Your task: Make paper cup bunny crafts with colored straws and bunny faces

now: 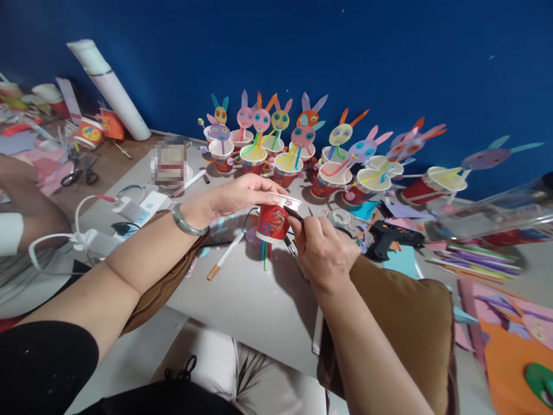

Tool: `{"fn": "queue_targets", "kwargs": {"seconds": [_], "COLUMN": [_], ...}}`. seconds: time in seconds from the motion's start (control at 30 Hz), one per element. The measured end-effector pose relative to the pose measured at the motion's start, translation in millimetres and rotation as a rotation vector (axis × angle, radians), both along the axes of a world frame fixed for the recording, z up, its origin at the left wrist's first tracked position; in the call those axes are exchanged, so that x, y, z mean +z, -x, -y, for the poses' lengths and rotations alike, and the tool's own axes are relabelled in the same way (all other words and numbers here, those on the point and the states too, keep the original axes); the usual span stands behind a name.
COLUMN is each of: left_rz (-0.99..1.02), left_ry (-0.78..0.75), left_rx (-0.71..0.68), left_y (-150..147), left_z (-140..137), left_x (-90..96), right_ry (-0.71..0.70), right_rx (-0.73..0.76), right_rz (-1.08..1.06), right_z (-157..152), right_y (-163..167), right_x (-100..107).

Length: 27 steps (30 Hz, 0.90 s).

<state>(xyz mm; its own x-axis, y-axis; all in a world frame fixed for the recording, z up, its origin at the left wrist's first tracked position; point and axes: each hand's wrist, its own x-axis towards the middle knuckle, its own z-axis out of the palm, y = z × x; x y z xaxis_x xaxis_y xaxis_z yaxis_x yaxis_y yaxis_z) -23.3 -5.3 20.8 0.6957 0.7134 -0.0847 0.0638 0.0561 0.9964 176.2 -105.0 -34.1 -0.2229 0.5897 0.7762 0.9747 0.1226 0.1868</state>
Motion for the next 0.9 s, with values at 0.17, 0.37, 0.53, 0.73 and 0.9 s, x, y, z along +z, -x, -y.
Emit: {"fn": "queue_targets", "kwargs": {"seconds": [0.17,0.37,0.53,0.73,0.9], "left_rz": [-0.011,-0.017,-0.024,-0.082,-0.087], "left_ry": [0.02,-0.015,-0.052,-0.092,-0.09], "left_rx": [0.005,-0.038,-0.088,-0.154,-0.172], "left_y": [0.8,1.3,2.9,8.3,10.5], "left_z": [0.9,-0.1,-2.0,-6.5,-6.9], "left_x": [2.2,2.7,3.0,3.4,5.8], "right_ry": [0.029,0.084,0.1,0.156,0.18], "right_rx": [-0.004,-0.034,0.013,0.029,0.05], "right_rz": [-0.002,-0.007,-0.035,-0.025,-0.04], "right_z": [-0.4,1.5,2.2,0.5,0.1], "right_y": [-2.1,-4.0,-4.2,-4.7,-5.2], "right_x": [-0.2,-1.9,-0.7,-3.8,-3.8]}}
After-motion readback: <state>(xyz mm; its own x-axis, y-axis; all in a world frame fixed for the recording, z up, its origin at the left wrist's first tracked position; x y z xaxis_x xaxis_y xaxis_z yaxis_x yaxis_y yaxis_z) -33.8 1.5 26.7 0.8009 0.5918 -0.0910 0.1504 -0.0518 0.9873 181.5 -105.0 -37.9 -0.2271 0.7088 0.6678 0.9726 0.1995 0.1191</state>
